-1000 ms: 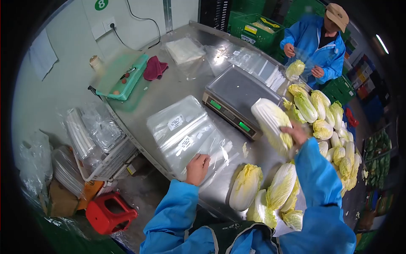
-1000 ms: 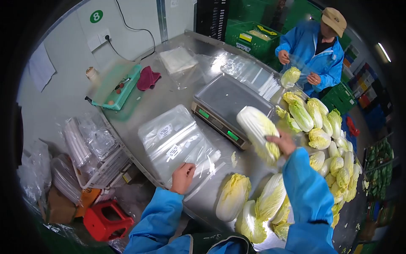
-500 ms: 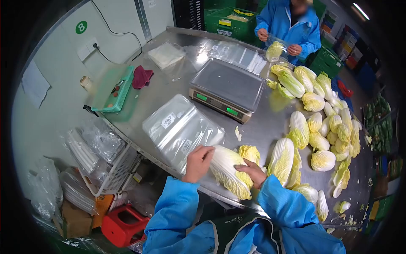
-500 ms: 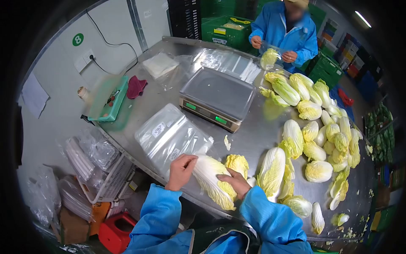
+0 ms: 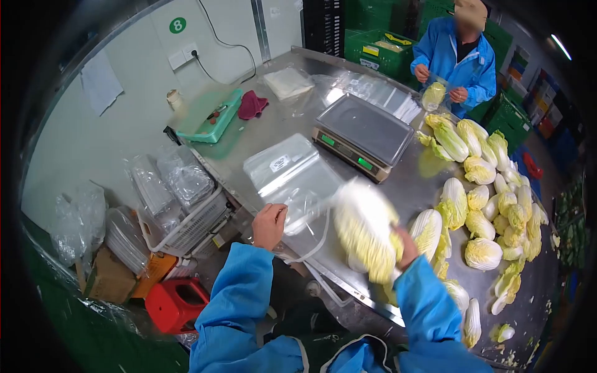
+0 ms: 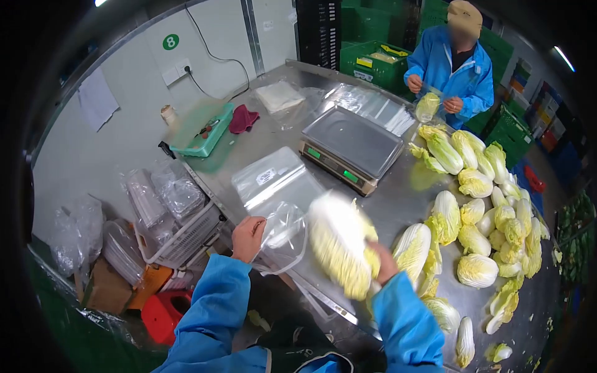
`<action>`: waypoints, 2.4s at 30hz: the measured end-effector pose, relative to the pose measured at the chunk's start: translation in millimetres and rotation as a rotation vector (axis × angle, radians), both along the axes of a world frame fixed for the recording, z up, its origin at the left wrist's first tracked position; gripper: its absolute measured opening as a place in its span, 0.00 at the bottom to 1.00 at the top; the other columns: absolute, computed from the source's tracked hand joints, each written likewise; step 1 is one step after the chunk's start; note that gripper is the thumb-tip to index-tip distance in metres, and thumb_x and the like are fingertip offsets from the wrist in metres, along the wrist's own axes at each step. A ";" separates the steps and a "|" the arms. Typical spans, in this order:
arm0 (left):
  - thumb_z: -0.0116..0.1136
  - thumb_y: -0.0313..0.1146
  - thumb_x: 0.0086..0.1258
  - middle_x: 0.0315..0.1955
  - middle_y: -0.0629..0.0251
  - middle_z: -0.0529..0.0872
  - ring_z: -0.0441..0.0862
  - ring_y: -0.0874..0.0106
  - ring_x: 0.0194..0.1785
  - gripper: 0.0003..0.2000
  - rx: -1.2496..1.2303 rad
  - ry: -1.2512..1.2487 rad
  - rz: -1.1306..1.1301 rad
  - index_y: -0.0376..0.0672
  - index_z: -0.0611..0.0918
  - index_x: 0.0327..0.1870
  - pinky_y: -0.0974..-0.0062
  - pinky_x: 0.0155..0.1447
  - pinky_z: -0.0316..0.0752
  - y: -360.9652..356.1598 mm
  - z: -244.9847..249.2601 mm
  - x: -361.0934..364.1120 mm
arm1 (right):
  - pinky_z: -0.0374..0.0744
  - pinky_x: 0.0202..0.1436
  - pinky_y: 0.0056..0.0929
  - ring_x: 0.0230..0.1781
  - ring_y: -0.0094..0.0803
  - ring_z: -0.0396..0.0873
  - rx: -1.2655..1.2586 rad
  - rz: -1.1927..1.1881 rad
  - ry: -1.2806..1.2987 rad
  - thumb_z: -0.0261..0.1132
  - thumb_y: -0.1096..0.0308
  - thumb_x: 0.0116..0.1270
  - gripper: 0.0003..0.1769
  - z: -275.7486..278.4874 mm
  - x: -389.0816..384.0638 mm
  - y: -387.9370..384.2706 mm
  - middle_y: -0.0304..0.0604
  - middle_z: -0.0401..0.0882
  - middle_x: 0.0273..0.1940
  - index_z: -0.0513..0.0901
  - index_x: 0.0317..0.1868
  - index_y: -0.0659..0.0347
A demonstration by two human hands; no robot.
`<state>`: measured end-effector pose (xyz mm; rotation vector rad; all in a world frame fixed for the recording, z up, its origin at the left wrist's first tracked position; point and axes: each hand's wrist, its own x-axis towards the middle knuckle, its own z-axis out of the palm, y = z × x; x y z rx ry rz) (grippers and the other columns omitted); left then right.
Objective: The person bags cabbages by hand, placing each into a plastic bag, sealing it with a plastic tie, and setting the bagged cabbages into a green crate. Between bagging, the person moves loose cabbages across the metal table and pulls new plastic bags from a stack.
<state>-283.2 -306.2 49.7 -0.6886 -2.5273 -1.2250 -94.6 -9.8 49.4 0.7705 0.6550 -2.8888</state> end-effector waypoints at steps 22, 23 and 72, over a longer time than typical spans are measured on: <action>0.60 0.32 0.59 0.27 0.65 0.76 0.77 0.63 0.32 0.05 -0.014 -0.040 -0.492 0.48 0.82 0.36 0.66 0.37 0.72 24.2 -38.0 -90.4 | 0.54 0.66 0.61 0.73 0.54 0.45 2.241 -0.008 -0.592 0.73 0.40 0.43 0.63 49.6 -192.3 85.4 0.58 0.46 0.71 0.45 0.73 0.47; 0.60 0.32 0.59 0.27 0.65 0.76 0.77 0.63 0.32 0.05 -0.004 -0.058 -0.501 0.47 0.82 0.36 0.66 0.38 0.72 26.5 -40.7 -88.7 | 0.53 0.66 0.63 0.73 0.55 0.44 2.252 0.029 -0.568 0.73 0.40 0.43 0.63 49.8 -198.5 81.9 0.58 0.44 0.72 0.44 0.73 0.46; 0.59 0.22 0.58 0.23 0.57 0.76 0.76 0.60 0.25 0.03 -0.097 0.197 -0.972 0.37 0.82 0.33 0.68 0.30 0.70 99.8 60.3 110.5 | 0.71 0.60 0.33 0.57 0.39 0.72 0.865 -0.416 0.170 0.67 0.64 0.57 0.38 -11.6 45.9 -115.9 0.50 0.73 0.56 0.62 0.67 0.64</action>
